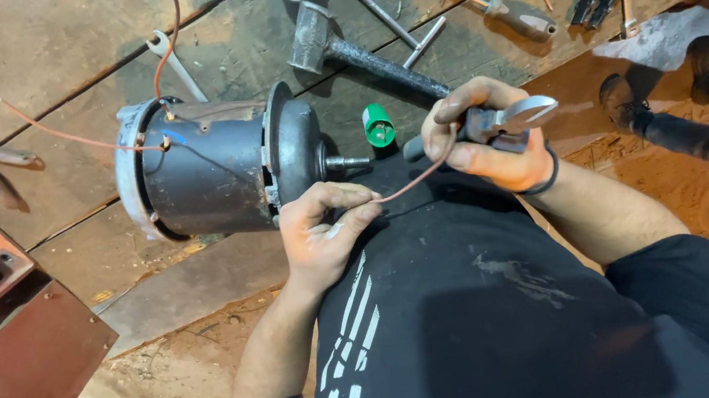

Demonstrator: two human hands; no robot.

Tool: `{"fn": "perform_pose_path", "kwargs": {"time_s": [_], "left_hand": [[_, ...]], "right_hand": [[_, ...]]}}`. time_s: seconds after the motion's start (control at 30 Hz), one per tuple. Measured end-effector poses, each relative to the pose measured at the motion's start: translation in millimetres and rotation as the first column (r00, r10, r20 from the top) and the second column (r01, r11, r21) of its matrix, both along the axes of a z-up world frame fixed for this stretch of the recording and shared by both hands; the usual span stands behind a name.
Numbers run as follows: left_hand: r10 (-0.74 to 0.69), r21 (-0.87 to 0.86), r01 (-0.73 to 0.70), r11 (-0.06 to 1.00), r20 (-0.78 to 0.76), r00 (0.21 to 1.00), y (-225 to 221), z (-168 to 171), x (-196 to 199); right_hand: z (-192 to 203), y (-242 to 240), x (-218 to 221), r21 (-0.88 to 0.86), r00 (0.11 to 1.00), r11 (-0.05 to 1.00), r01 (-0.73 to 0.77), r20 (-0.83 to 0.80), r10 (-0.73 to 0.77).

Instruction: Repairing an electric motor by stripping wires and connecting them to a component using a screwdriver and pliers on a floor-level workspace.

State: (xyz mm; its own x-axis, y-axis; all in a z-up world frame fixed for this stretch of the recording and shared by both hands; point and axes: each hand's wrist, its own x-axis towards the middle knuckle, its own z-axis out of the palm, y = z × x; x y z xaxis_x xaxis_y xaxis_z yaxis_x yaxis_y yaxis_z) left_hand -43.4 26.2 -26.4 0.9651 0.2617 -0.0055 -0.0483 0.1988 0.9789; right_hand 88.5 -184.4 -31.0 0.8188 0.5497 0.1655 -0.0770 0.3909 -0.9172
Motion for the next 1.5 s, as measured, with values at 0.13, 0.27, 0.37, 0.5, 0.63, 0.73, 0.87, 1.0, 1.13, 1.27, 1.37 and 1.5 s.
{"fn": "perform_pose_path", "kwargs": {"time_s": [0.13,0.27,0.37,0.5,0.63,0.73,0.87,1.0,1.13,1.27,1.37,1.5], "left_hand": [[-0.034,0.177,0.051,0.983,-0.093,0.995,1,6,-1],[-0.043,0.355,0.09,0.931,-0.137,0.99,1,16,5],[-0.086,0.593,0.07,0.802,-0.001,0.996,6,29,10],[-0.103,0.772,0.019,0.636,0.06,0.993,15,39,4],[-0.126,0.801,0.032,0.598,0.054,0.991,14,39,5],[-0.144,0.766,0.08,0.638,0.016,0.989,15,49,11],[-0.205,0.724,0.144,0.674,-0.004,0.979,14,53,10],[-0.183,0.735,0.119,0.668,0.007,0.983,12,56,9],[-0.146,0.751,0.129,0.647,-0.043,0.988,15,54,10],[-0.227,0.707,0.282,0.649,-0.175,0.958,17,55,17],[-0.259,0.736,0.256,0.626,-0.113,0.959,5,56,31],[-0.236,0.673,0.195,0.713,-0.031,0.971,-5,51,38]], "right_hand": [[7,-1,7,0.073,0.99,0.987,-0.142,-0.01,0.143],[8,-2,13,-0.01,0.979,0.991,-0.135,0.151,0.135],[20,0,20,-0.137,0.976,0.99,-0.024,0.21,0.052],[25,-8,29,-0.251,0.916,0.968,0.018,0.393,0.085],[28,-5,25,-0.273,0.908,0.962,0.023,0.409,0.095],[28,-9,16,-0.283,0.947,0.959,0.012,0.31,0.08],[28,-7,6,-0.374,0.964,0.919,0.124,0.266,-0.021],[19,1,6,-0.382,0.918,0.897,0.223,0.391,-0.062],[23,-5,8,-0.426,0.944,0.891,0.158,0.33,-0.009],[28,-4,8,-0.46,0.947,0.885,0.075,0.309,0.081],[33,6,-2,-0.417,0.973,0.908,-0.032,0.194,0.123],[42,5,-8,-0.43,0.988,0.901,-0.063,0.103,0.118]]}}
